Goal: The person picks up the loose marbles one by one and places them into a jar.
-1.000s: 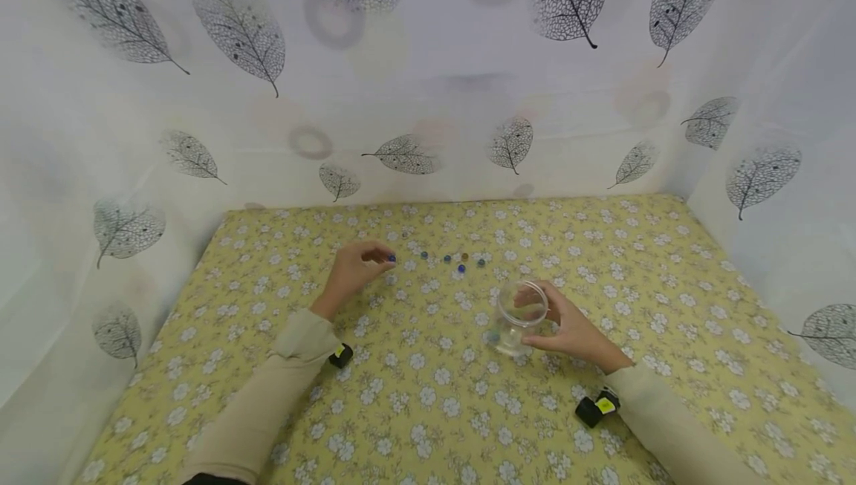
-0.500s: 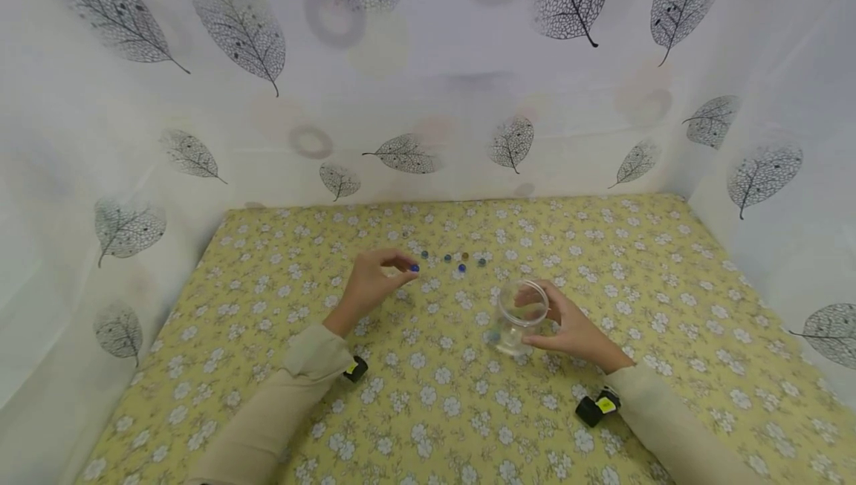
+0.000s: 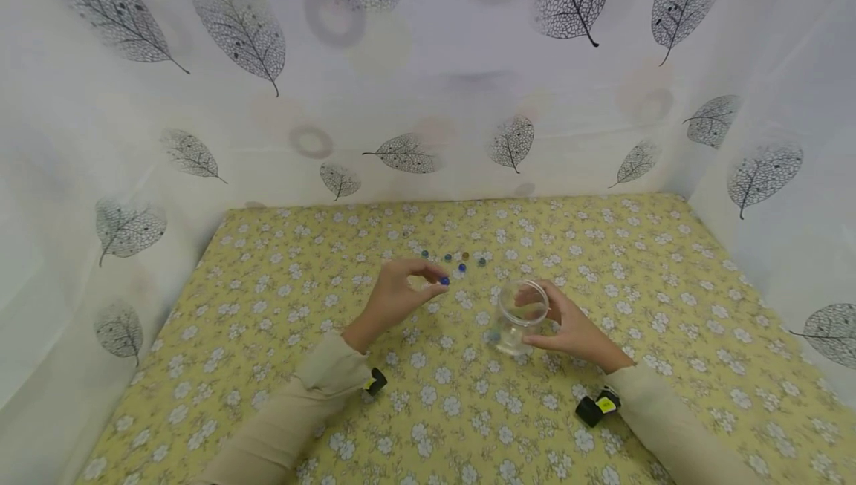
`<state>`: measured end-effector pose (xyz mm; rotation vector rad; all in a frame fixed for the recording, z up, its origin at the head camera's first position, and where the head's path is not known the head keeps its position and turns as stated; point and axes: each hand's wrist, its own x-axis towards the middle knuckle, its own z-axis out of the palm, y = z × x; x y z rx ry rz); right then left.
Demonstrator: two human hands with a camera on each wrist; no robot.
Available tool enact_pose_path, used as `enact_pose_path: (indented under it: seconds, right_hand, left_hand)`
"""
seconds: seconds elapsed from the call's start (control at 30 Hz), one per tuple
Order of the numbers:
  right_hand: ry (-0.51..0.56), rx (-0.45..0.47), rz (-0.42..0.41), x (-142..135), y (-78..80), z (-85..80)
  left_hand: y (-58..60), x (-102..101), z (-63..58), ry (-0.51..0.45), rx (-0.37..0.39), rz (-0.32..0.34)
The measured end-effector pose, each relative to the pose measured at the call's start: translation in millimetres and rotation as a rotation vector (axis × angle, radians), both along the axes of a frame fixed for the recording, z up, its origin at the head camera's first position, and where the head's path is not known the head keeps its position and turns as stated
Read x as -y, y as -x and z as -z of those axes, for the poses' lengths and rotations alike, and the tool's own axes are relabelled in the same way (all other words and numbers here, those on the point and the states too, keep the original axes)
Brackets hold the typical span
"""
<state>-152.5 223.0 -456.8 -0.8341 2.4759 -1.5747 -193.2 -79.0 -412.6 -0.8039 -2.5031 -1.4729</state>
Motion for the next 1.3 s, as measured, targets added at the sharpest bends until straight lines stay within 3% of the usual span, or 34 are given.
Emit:
enact_pose_path:
  seconds: [0.27, 0.87, 1.3]
  right_hand:
    - [0.007, -0.002, -0.009, 0, 0.2, -0.7]
    - [-0.005, -0.007, -0.017, -2, 1.8, 1.7]
    - [0.015, -0.041, -0.018, -2, 2.2, 2.8]
  left_hand:
    - [-9.5, -20, -5.8, -0.028, -0.034, 0.108]
    - [-16.1, -58, -16.3, -0.004, -0.119, 0.234]
    - [-17.6, -70, -17.5, 0.132, -0.233, 0.257]
